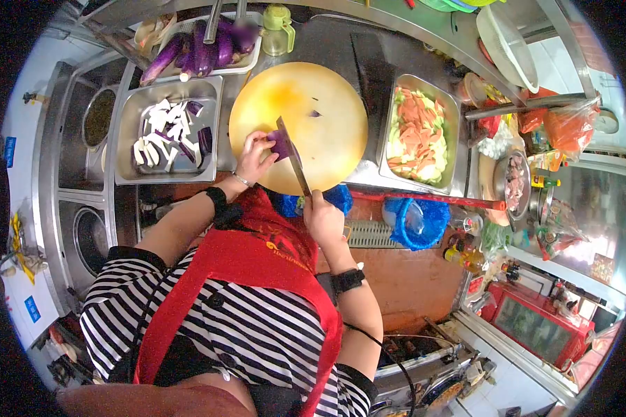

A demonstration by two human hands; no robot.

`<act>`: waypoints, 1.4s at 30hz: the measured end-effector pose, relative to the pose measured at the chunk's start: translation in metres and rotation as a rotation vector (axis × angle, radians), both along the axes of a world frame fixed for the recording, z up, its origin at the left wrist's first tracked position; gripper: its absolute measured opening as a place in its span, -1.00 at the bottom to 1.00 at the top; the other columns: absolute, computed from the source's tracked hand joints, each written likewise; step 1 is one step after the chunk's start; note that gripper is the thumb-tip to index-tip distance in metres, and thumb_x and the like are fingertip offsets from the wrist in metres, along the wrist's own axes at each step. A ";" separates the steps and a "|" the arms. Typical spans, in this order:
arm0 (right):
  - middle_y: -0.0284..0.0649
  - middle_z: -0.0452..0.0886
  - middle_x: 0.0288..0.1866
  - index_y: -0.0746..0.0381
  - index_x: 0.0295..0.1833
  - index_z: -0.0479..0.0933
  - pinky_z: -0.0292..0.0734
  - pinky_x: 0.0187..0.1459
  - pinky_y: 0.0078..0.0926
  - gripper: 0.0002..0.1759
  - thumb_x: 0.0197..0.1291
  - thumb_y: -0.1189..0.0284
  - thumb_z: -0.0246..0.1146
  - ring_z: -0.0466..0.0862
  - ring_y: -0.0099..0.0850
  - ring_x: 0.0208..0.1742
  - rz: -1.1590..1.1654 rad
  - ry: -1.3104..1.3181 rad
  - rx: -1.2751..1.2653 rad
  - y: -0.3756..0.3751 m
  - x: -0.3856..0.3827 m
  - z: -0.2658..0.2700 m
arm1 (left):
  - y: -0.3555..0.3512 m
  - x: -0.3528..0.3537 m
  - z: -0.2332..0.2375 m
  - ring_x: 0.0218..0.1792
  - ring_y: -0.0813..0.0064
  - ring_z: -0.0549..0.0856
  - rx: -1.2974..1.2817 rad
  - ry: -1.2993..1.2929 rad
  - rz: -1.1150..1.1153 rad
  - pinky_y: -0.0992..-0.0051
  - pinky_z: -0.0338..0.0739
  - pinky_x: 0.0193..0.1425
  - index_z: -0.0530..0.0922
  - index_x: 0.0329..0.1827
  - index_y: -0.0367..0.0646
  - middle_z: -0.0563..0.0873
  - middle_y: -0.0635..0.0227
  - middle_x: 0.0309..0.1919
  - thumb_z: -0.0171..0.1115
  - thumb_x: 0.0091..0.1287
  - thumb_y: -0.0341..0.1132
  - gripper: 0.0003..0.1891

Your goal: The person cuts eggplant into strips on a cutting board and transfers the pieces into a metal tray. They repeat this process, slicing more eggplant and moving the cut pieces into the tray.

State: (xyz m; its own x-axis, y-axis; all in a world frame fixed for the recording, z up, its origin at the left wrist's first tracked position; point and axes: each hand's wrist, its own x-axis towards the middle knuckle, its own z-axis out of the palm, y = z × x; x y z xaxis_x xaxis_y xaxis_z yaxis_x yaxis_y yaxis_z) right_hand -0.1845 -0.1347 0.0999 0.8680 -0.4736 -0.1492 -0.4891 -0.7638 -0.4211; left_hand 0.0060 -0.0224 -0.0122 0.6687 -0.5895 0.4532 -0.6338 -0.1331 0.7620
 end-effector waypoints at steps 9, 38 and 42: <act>0.04 0.53 -0.64 0.25 -0.28 0.35 0.49 -0.56 -0.08 -0.79 0.20 0.31 0.04 0.59 -0.01 -0.58 0.041 0.030 -0.026 0.001 0.019 -0.019 | 0.000 0.001 0.000 -0.07 0.14 0.53 0.012 -0.035 -0.005 0.31 0.45 0.02 0.50 -0.17 -0.21 0.44 0.09 -0.07 0.34 0.05 -0.35 -0.71; -0.03 0.62 -0.49 0.27 -0.20 0.42 0.56 -0.49 -0.22 -0.80 0.09 0.41 0.01 0.66 -0.17 -0.48 -0.085 0.091 -0.117 -0.021 0.017 -0.058 | -0.026 0.005 -0.003 -0.41 0.23 0.66 0.336 -0.028 0.074 0.33 0.51 -0.34 0.32 0.16 0.01 0.65 0.14 -0.35 0.17 0.19 -0.22 -0.54; 0.02 0.61 -0.47 0.28 -0.20 0.40 0.55 -0.44 -0.18 -0.80 0.09 0.42 0.01 0.66 -0.11 -0.43 -0.116 0.071 -0.068 -0.019 0.017 -0.057 | -0.038 0.010 0.008 -0.28 0.19 0.62 0.341 0.662 0.045 0.33 0.51 -0.23 0.34 0.15 -0.01 0.61 0.12 -0.24 0.21 0.17 -0.24 -0.54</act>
State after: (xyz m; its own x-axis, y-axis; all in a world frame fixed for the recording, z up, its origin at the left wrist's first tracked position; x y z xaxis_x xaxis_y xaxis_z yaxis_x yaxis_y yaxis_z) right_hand -0.1677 -0.1533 0.0425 0.7953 -0.5812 -0.1724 -0.6024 -0.7260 -0.3317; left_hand 0.0161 -0.0608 -0.0044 0.7652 -0.5907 -0.2560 -0.0447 -0.4455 0.8942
